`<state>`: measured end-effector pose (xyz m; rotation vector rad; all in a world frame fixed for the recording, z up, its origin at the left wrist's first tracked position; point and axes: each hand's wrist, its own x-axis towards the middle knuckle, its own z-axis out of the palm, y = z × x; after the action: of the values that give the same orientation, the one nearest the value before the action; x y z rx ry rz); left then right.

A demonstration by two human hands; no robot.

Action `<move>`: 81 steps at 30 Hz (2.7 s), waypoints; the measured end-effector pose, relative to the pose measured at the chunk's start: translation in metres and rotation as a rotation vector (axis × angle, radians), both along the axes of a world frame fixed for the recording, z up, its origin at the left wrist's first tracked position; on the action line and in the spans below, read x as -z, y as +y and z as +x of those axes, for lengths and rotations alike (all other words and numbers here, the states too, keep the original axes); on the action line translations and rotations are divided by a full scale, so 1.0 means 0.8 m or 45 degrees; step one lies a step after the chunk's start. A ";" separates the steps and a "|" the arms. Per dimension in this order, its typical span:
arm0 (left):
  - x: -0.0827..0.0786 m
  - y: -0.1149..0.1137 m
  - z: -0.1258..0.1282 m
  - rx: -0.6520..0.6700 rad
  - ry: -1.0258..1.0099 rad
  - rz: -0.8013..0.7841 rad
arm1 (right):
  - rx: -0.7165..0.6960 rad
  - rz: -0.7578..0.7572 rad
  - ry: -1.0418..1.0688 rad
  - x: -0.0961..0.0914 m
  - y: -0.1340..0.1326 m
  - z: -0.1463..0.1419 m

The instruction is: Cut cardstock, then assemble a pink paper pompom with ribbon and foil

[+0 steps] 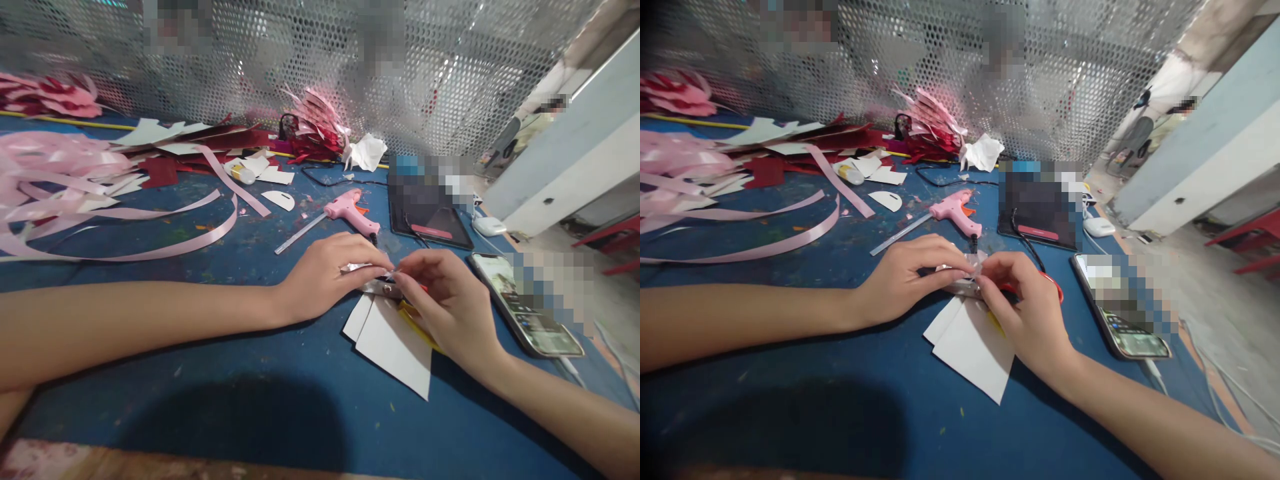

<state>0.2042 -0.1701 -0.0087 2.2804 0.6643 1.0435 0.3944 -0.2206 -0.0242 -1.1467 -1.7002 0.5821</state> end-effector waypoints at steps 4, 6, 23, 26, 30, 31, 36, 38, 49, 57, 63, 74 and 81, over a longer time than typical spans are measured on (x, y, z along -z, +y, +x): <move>-0.001 -0.001 0.001 -0.022 0.052 -0.015 | 0.000 -0.004 0.006 0.002 0.002 -0.001; -0.002 -0.002 0.001 -0.026 0.075 -0.020 | 0.000 0.004 -0.001 0.002 0.002 -0.001; -0.003 -0.003 0.002 0.024 0.121 -0.096 | 0.033 0.019 -0.081 -0.002 -0.002 0.001; -0.004 -0.003 0.002 0.032 0.113 -0.101 | 0.038 0.015 -0.077 -0.002 -0.003 0.001; -0.004 -0.004 0.002 0.039 0.094 -0.130 | 0.093 -0.004 -0.122 -0.004 -0.004 0.000; -0.004 -0.004 0.002 0.039 0.089 -0.135 | 0.108 -0.006 -0.139 -0.005 -0.004 -0.001; -0.005 -0.006 0.003 0.044 0.056 -0.140 | 0.095 0.085 -0.254 -0.011 -0.005 -0.004; -0.004 -0.006 0.003 0.036 0.052 -0.117 | 0.070 0.159 -0.326 -0.013 -0.006 -0.004; -0.002 -0.007 0.003 -0.047 0.117 -0.066 | -0.004 0.240 -0.511 -0.012 -0.006 -0.001; -0.003 -0.009 0.005 -0.036 0.146 -0.085 | -0.008 0.133 -0.432 -0.012 -0.007 -0.001; -0.007 -0.008 0.001 -0.015 0.067 -0.156 | 0.019 -0.211 0.014 -0.012 -0.001 -0.004; -0.005 -0.037 -0.001 0.740 0.212 0.513 | -0.012 -0.347 0.217 -0.019 0.003 -0.004; -0.005 -0.007 0.002 -0.018 -0.076 -0.253 | 0.034 -0.377 0.235 -0.019 0.003 -0.004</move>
<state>0.2057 -0.1754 -0.0049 2.0688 0.7266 1.0010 0.3914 -0.2181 -0.0090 -1.2772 -1.4712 0.9168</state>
